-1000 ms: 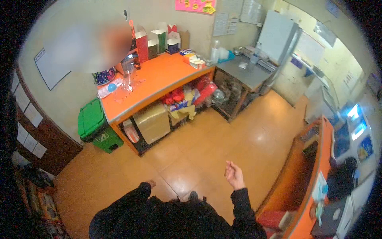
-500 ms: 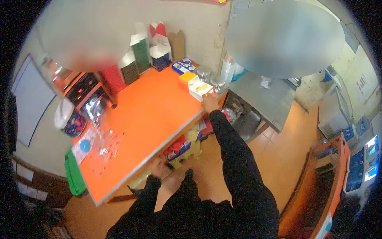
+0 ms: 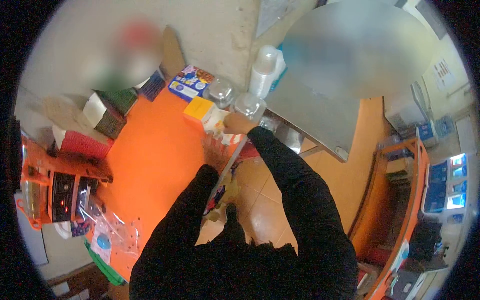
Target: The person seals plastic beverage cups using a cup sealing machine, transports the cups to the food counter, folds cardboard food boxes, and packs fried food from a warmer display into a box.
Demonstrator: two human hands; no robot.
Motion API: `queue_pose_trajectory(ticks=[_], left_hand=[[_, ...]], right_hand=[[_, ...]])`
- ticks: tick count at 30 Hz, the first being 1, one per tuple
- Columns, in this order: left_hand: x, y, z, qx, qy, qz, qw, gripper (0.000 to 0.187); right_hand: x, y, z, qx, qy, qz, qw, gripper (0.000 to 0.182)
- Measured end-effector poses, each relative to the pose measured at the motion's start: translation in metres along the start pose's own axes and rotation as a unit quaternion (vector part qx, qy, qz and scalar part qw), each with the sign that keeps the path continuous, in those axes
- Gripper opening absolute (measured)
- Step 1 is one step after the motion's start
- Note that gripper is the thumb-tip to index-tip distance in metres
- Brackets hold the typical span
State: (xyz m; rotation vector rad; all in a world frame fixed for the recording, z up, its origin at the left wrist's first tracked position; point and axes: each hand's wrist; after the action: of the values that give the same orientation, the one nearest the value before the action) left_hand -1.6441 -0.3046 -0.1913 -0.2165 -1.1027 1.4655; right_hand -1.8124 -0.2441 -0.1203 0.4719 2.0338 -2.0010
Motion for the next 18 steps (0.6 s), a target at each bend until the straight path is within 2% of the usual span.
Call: queue_pose_trajectory(ticks=[1, 2, 4, 5, 6, 8, 10, 11, 12, 13, 14, 15, 16, 18], left_hand=[[-0.008, 0.006, 0.001, 0.016, 0.074, 0.001, 0.997, 0.049], [-0.014, 0.013, 0.001, 0.013, 0.083, -0.005, 0.996, 0.049], [-0.006, 0.012, 0.007, -0.133, -0.005, -0.011, 0.991, 0.052], [0.001, 0.007, 0.006, -0.103, 0.002, 0.038, 0.994, 0.057], [-0.001, 0.01, 0.003, -0.108, 0.016, 0.033, 0.994, 0.057], [-0.011, 0.02, -0.001, -0.113, 0.038, 0.066, 0.991, 0.059], [-0.007, 0.012, 0.001, -0.15, 0.035, 0.078, 0.985, 0.059], [-0.002, 0.008, 0.001, -0.184, 0.016, 0.096, 0.978, 0.058], [0.006, 0.002, 0.001, -0.181, 0.033, 0.092, 0.979, 0.058], [0.015, -0.006, 0.002, -0.195, -0.001, 0.113, 0.974, 0.056], [0.021, -0.012, 0.004, -0.205, -0.035, 0.135, 0.969, 0.054], [0.016, -0.007, -0.001, -0.192, -0.024, 0.134, 0.972, 0.054], [0.001, 0.009, -0.011, -0.192, -0.015, 0.161, 0.968, 0.053], [-0.015, 0.009, -0.004, -0.184, -0.013, 0.199, 0.962, 0.052]], right_hand=[[-0.005, -0.006, 0.003, 0.021, -0.008, -0.051, 0.998, 0.027], [-0.01, -0.012, 0.007, 0.042, -0.015, -0.103, 0.994, 0.026], [-0.023, -0.021, 0.009, 0.054, -0.004, -0.131, 0.99, 0.02], [-0.03, -0.024, 0.012, 0.079, -0.043, -0.183, 0.979, 0.019], [-0.039, -0.027, 0.014, 0.103, -0.081, -0.234, 0.963, 0.018], [-0.069, -0.048, 0.013, 0.098, -0.093, -0.337, 0.932, 0.006], [-0.063, -0.036, 0.018, 0.18, -0.152, -0.273, 0.933, 0.006], [-0.067, -0.04, 0.011, 0.188, -0.14, -0.283, 0.93, 0.006], [-0.074, -0.042, 0.002, 0.157, -0.11, -0.273, 0.943, 0.006], [-0.084, -0.044, -0.008, 0.127, -0.082, -0.261, 0.953, 0.007], [-0.08, -0.027, -0.009, 0.135, -0.091, -0.261, 0.951, 0.009], [-0.078, -0.011, -0.01, 0.143, -0.1, -0.261, 0.949, 0.01], [-0.062, 0.022, -0.004, 0.184, -0.148, -0.269, 0.934, 0.012], [-0.08, 0.014, -0.013, 0.125, -0.121, -0.268, 0.947, 0.012]])
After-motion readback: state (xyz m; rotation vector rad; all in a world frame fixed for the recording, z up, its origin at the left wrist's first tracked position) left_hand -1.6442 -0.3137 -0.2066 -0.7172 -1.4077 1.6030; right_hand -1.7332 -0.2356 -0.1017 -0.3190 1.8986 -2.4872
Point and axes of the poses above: each hand's wrist, its own z-axis towards the middle knuckle, its own y-axis out of the palm, x = y × z, and after that the axes turned 10 degrees about -y, right-handed
